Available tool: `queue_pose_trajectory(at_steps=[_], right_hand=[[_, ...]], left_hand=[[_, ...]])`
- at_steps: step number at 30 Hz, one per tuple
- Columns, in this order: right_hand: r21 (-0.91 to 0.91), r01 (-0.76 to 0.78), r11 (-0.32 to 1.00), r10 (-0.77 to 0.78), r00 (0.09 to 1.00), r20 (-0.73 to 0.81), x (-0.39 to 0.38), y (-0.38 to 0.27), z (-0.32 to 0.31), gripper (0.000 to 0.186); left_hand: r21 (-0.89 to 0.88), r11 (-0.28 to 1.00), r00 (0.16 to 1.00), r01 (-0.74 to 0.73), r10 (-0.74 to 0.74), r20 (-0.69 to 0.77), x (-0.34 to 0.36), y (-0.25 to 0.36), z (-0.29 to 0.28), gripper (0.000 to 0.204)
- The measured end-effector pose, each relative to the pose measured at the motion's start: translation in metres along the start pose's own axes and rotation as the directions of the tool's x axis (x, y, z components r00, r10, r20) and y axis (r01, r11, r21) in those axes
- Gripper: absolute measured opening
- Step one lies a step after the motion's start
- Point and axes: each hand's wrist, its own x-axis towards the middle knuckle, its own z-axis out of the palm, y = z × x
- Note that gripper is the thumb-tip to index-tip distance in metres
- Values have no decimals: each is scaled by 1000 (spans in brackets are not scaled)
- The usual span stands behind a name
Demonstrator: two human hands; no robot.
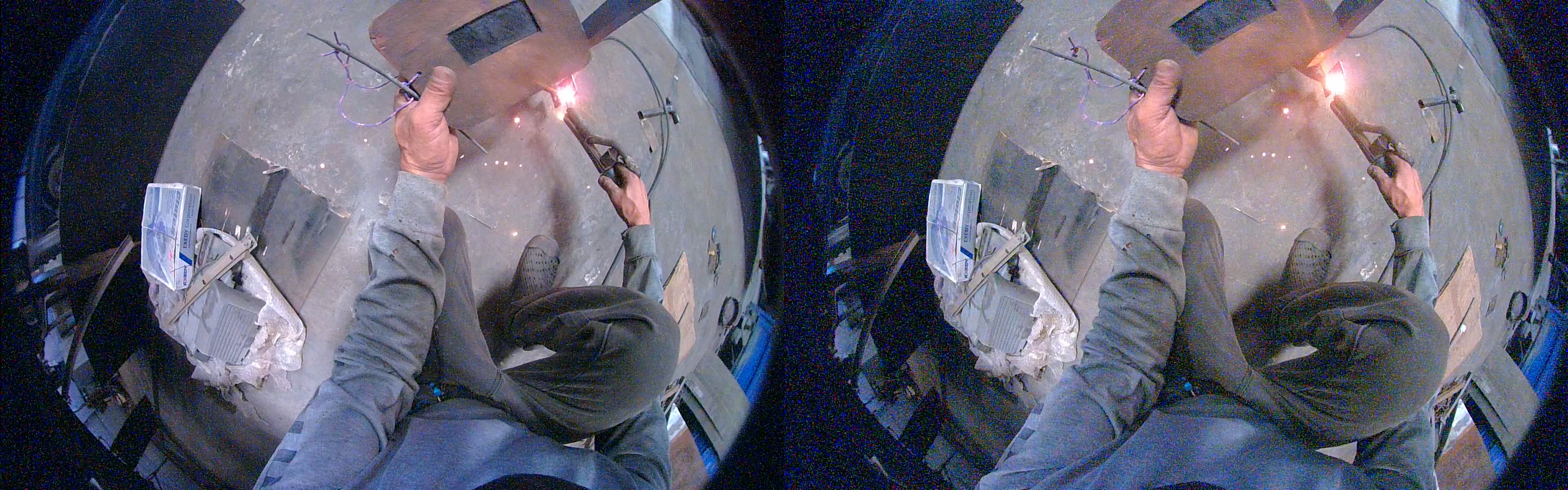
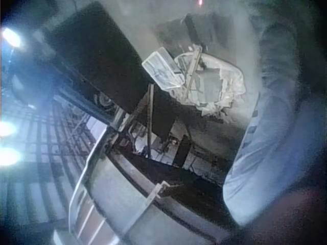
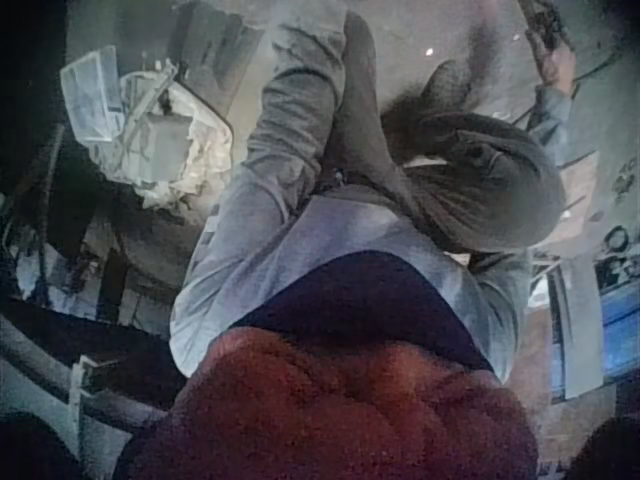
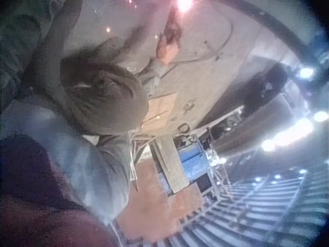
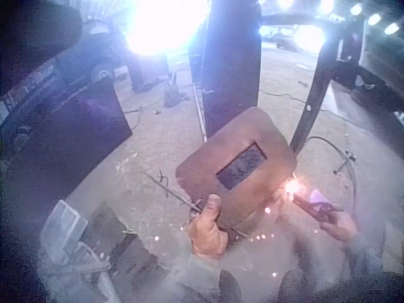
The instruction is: The person welds a metal frame structure using a welding torch and a handheld welding mask. They repeatedly lower the mask to weld joints, lift it to inspect, and reposition the frame as needed. The person also walks around the workshop to reposition the frame and continues welding different sections.
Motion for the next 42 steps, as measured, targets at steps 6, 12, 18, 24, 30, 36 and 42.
queue_pose_trajectory(at_steps=[6,12,18,24,30,36,42], right_hand=[[-48,-27,998,27,1000,3,3,4,0,50],[0,371,929,-369,923,-113,16,57,23,39],[222,302,927,-277,951,-138,4,56,12,36],[162,230,960,-213,970,-115,7,28,16,35],[148,318,936,-298,944,-141,12,46,20,35],[136,276,952,-255,955,-154,7,45,15,36],[213,99,972,-119,989,86,7,18,2,58]], left_hand=[[13,961,935,277,-273,228,-6,1,3,40],[197,908,847,370,-417,329,-17,10,20,56],[202,896,820,395,-444,362,-14,8,26,60],[225,905,843,362,-420,336,-16,8,17,55],[226,902,836,368,-427,345,-14,7,18,55],[235,907,830,350,-417,370,-13,6,20,57],[348,894,879,284,-387,278,-10,-1,-3,55]])
